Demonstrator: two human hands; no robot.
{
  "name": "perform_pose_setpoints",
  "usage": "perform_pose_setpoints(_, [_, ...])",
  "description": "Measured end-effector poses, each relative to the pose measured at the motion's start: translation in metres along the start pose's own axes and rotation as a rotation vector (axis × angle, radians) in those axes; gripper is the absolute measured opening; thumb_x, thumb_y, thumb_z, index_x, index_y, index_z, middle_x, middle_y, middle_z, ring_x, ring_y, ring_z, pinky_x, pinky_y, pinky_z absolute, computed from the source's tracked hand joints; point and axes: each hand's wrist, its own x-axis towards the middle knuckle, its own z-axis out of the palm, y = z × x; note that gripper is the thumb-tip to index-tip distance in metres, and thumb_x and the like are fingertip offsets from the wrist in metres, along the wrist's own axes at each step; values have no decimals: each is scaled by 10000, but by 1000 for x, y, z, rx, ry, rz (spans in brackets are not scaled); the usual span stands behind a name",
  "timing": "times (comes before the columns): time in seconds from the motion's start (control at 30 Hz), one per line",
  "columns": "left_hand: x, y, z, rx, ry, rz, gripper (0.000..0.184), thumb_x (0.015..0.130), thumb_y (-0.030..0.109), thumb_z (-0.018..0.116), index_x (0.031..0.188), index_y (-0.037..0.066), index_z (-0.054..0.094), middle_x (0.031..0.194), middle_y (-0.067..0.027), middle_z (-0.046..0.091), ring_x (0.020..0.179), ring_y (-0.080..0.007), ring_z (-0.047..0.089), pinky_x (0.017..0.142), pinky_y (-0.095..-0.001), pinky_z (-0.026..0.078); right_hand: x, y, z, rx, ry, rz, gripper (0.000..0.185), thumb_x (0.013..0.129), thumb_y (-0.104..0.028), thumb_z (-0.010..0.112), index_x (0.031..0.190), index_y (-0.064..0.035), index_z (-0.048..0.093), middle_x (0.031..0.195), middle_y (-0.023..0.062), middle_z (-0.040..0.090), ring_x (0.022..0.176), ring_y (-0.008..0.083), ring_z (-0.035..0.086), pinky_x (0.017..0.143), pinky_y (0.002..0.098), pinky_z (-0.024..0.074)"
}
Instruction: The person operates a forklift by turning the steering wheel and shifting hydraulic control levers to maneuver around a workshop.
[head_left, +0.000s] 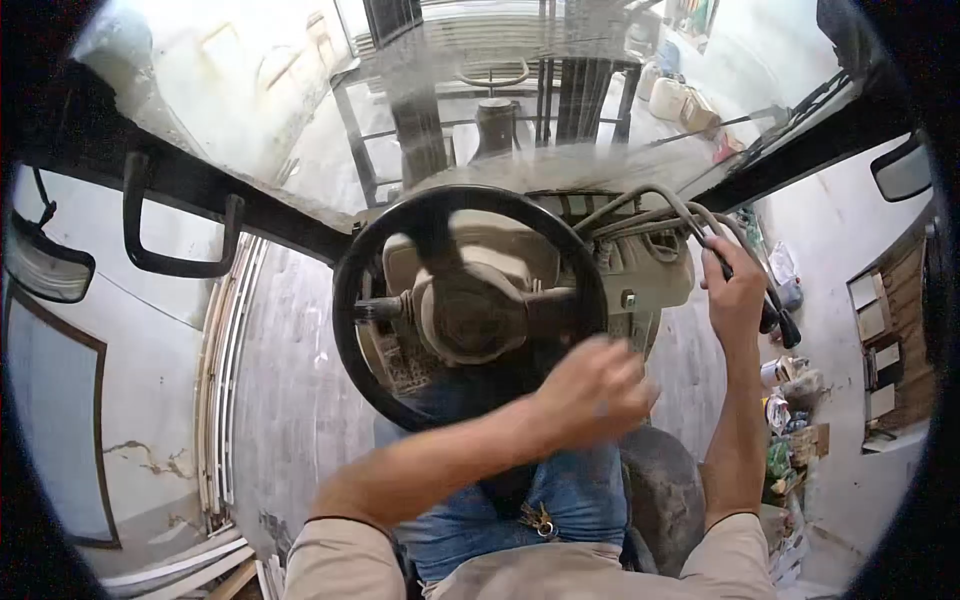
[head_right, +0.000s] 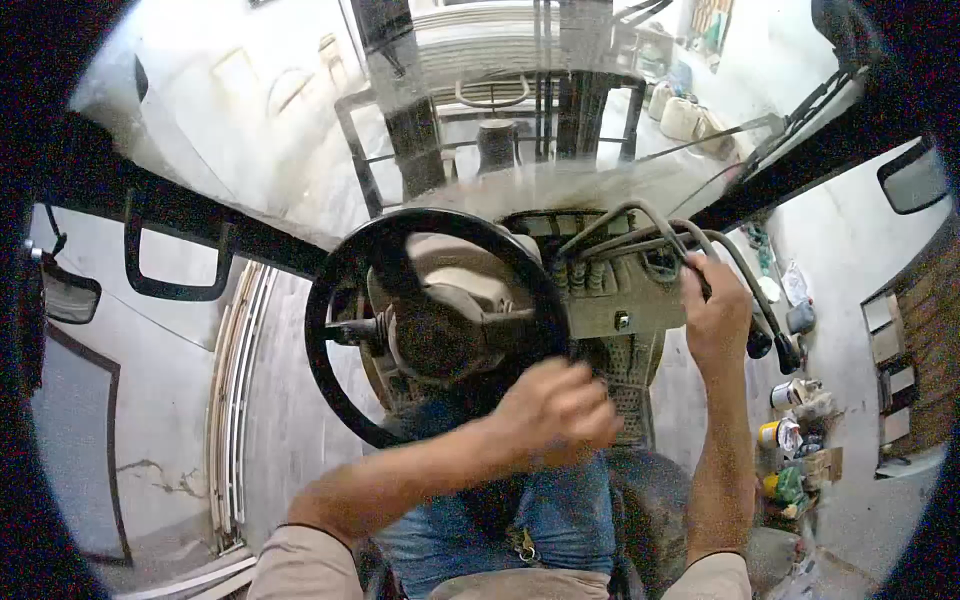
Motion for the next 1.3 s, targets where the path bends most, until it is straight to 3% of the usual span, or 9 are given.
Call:
perform_pose_setpoints(0.1, [-81, 48, -43, -54, -96, -266, 351, 773, 132, 796, 618, 140, 481, 616, -4, 519, 554, -187, 538, 508, -354, 402, 34, 27, 2, 1, 8, -26, 213, 959, -126, 644, 1085, 27, 721, 973, 206, 739, 873, 340, 721, 800, 394, 542])
perform_pose_setpoints(0.23, [-112, -12, -40, 195, -78, -566, 324, 773, 102, 782, 606, 108, 505, 625, -31, 594, 590, -201, 610, 527, -348, 419, 105, 86, 29, 46, -83, 65, 232, 953, -138, 641, 1074, 42, 725, 893, 196, 740, 739, 255, 732, 683, 359, 542])
perform_pose_setpoints(0.4, [-93, -6, 13, 99, -149, -420, 331, 790, 92, 766, 610, 102, 488, 632, -32, 597, 601, -203, 614, 537, -350, 420, 125, 131, 28, 79, -96, 78, 282, 950, -197, 642, 1102, 22, 736, 829, 172, 749, 612, 206, 698, 644, 342, 541])
perform_pose_setpoints(0.57, [-110, -16, 7, 233, -73, -531, 343, 872, 74, 688, 622, 65, 453, 648, -94, 599, 602, -279, 613, 552, -385, 470, 132, 139, 30, 78, -92, 66, 273, 946, -193, 637, 1074, 23, 743, 776, 166, 736, 584, 200, 688, 620, 353, 537])
perform_pose_setpoints(0.8, [-115, -46, -25, 319, 19, -602, 368, 948, 69, 615, 630, 30, 434, 660, -134, 583, 592, -306, 576, 550, -407, 461, 119, 132, 27, 104, -64, 101, 252, 941, -175, 647, 1060, 30, 734, 816, 182, 730, 659, 212, 705, 657, 341, 529])
perform_pose_setpoints(0.9, [-119, -57, -34, 358, 44, -575, 308, 861, 28, 659, 619, 34, 469, 657, -101, 596, 601, -283, 599, 540, -381, 465, 108, 138, 31, 73, -5, -30, 253, 946, -166, 645, 1076, 37, 724, 837, 183, 722, 683, 240, 693, 677, 351, 527])
perform_pose_setpoints(0.97, [-112, -68, -42, 375, 89, -578, 348, 882, 28, 657, 619, 39, 429, 649, -104, 583, 572, -269, 564, 522, -374, 431, 79, 126, 26, 101, -41, 64, 228, 951, -137, 647, 1092, 27, 719, 861, 177, 713, 746, 280, 697, 720, 362, 533])
perform_pose_setpoints(1.07, [-112, -84, -57, 410, 193, -656, 381, 922, 29, 650, 628, 30, 409, 630, -106, 562, 544, -239, 505, 499, -371, 365, 14, 122, 31, 8, -8, -68, 199, 951, -76, 641, 1117, 15, 703, 988, 182, 703, 860, 312, 689, 783, 379, 539])
perform_pose_setpoints(1.3, [-113, -90, -79, 435, 171, -669, 393, 999, 88, 616, 660, 14, 430, 684, -114, 569, 578, -228, 518, 530, -362, 401, -29, 106, 34, 23, 22, -104, 210, 948, -29, 630, 1145, 16, 689, 1079, 179, 698, 973, 334, 689, 856, 397, 539])
